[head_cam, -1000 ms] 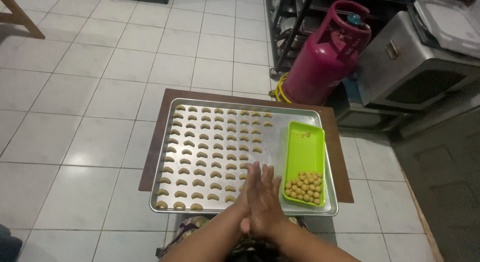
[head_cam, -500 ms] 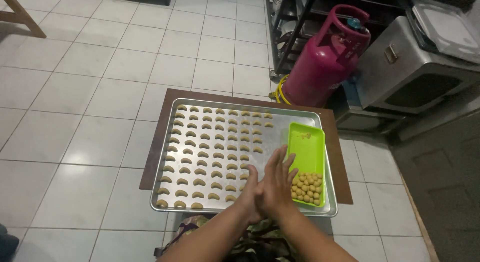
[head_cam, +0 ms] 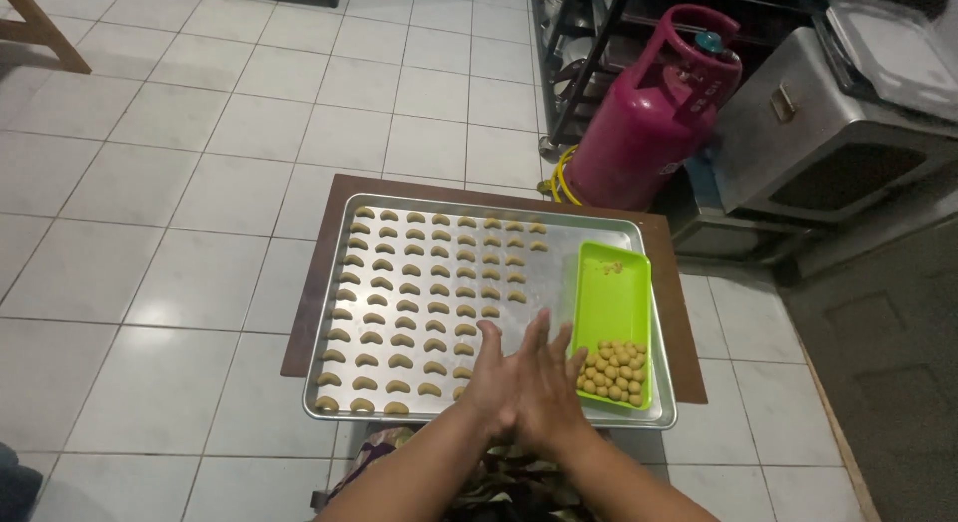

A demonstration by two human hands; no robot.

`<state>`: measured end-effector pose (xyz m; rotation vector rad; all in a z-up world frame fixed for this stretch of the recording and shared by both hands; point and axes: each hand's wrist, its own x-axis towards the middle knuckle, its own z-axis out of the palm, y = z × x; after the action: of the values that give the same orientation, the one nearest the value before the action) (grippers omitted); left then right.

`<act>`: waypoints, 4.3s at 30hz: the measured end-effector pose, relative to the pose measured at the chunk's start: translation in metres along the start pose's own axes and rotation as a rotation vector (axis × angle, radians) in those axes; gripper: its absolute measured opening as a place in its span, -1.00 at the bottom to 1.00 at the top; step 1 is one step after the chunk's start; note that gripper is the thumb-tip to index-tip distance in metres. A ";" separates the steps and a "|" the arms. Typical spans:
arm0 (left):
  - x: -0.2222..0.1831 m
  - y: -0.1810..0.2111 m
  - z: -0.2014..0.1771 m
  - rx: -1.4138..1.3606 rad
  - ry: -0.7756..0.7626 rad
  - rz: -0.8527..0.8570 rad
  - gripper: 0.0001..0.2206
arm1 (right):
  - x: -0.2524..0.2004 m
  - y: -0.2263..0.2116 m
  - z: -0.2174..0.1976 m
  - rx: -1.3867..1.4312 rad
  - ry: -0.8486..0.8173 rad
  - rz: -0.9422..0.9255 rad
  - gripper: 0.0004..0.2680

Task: Shaping small dough balls into crescent-shaped pastries and arranging them in rows on a baking tray.

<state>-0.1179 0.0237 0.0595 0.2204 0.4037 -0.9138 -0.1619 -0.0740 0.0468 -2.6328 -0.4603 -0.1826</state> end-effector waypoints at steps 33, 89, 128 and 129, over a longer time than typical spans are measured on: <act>0.017 -0.009 -0.024 0.238 -0.162 -0.025 0.05 | 0.017 -0.011 -0.028 0.090 0.076 0.327 -0.05; 0.069 0.018 -0.021 -0.051 -0.047 0.105 0.02 | 0.016 0.050 -0.014 0.373 0.392 -0.028 -0.76; 0.104 0.087 -0.014 0.592 0.356 0.375 -0.39 | 0.141 0.263 0.093 0.039 0.099 0.598 -0.76; 0.102 0.086 -0.012 0.596 0.357 0.365 -0.39 | 0.138 0.265 0.083 0.040 0.099 0.608 -0.76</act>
<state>0.0038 0.0056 0.0064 0.9820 0.3933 -0.6102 0.0638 -0.2182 -0.1086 -2.5761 0.3698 -0.1025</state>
